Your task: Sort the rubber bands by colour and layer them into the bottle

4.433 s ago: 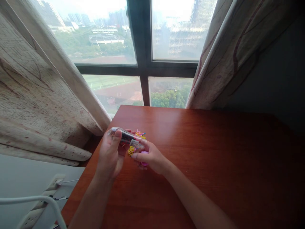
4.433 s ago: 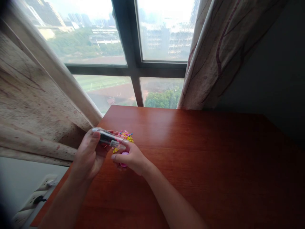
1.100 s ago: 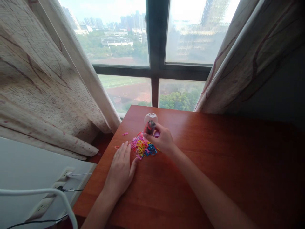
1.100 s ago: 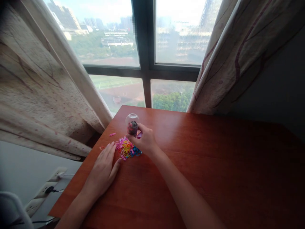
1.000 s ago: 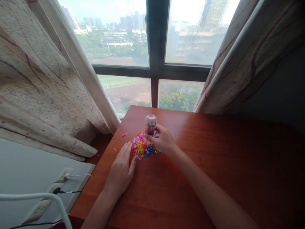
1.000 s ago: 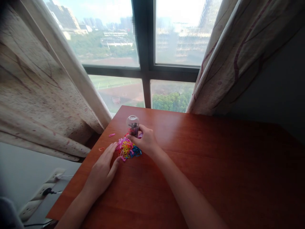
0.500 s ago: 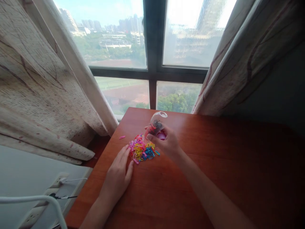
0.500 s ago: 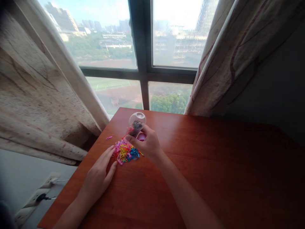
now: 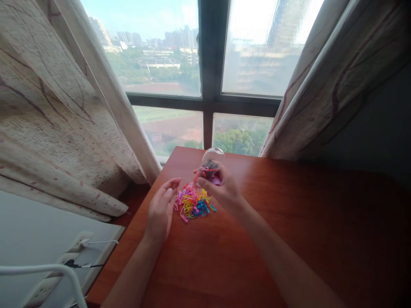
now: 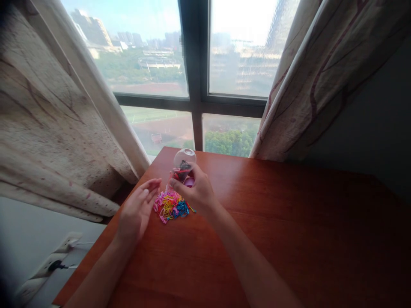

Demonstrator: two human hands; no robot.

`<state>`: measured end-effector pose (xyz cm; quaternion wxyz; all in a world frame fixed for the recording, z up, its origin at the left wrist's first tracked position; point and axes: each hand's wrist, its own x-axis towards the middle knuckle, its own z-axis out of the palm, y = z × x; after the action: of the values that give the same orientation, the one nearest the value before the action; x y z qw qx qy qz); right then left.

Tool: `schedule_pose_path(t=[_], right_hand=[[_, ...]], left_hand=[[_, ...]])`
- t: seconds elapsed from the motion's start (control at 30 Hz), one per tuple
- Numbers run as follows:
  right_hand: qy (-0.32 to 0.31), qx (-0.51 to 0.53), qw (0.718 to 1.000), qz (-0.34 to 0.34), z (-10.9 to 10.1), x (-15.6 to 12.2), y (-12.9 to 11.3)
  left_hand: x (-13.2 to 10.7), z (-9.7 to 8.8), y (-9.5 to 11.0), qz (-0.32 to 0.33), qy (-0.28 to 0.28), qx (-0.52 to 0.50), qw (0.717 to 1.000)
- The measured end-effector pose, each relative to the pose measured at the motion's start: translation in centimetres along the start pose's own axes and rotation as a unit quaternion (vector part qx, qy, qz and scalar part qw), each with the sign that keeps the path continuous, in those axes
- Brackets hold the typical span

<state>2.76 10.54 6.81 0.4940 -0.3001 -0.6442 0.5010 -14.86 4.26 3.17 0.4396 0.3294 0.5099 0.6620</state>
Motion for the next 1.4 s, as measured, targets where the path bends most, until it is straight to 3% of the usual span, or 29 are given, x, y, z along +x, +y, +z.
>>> schedule_pose_path(t=[0.07,0.17,0.3,0.43,0.5,0.77,0.97,1.17,1.3,1.4], right_hand=[[0.007,-0.004,1.0,-0.012,0.1,0.2,-1.5],[0.024,-0.028,0.999,-0.024,1.2,0.2,-2.3],[0.02,-0.117,0.993,0.026,2.8,0.1,-0.2],[0.02,-0.142,0.989,0.023,2.7,0.6,1.2],[0.023,-0.131,0.991,0.01,2.4,0.7,1.1],[-0.033,-0.094,0.995,0.025,2.7,0.3,1.9],[-0.046,-0.055,0.996,0.058,1.1,0.9,1.8],[-0.119,-0.209,0.971,-0.012,0.3,1.6,0.6],[-0.132,-0.317,0.939,-0.032,0.5,1.8,0.6],[-0.138,-0.312,0.94,-0.031,0.2,1.1,1.1]], left_hand=[[1.1,1.0,0.4,-0.071,0.012,-0.161,0.984],[1.9,3.1,0.8,-0.117,-0.007,-0.281,0.953],[1.7,5.7,0.3,-0.162,-0.048,-0.318,0.933],[2.0,5.9,-1.0,-0.161,-0.025,-0.337,0.927],[2.2,5.4,-1.4,-0.153,-0.005,-0.334,0.93],[1.7,5.1,-1.0,-0.164,-0.024,-0.314,0.935],[0.8,4.4,0.0,-0.14,-0.096,-0.256,0.952],[1.7,4.3,1.5,-0.012,-0.126,-0.129,0.984],[2.2,4.3,1.4,0.023,-0.145,-0.045,0.988],[2.3,3.4,1.6,0.034,-0.117,-0.031,0.992]])
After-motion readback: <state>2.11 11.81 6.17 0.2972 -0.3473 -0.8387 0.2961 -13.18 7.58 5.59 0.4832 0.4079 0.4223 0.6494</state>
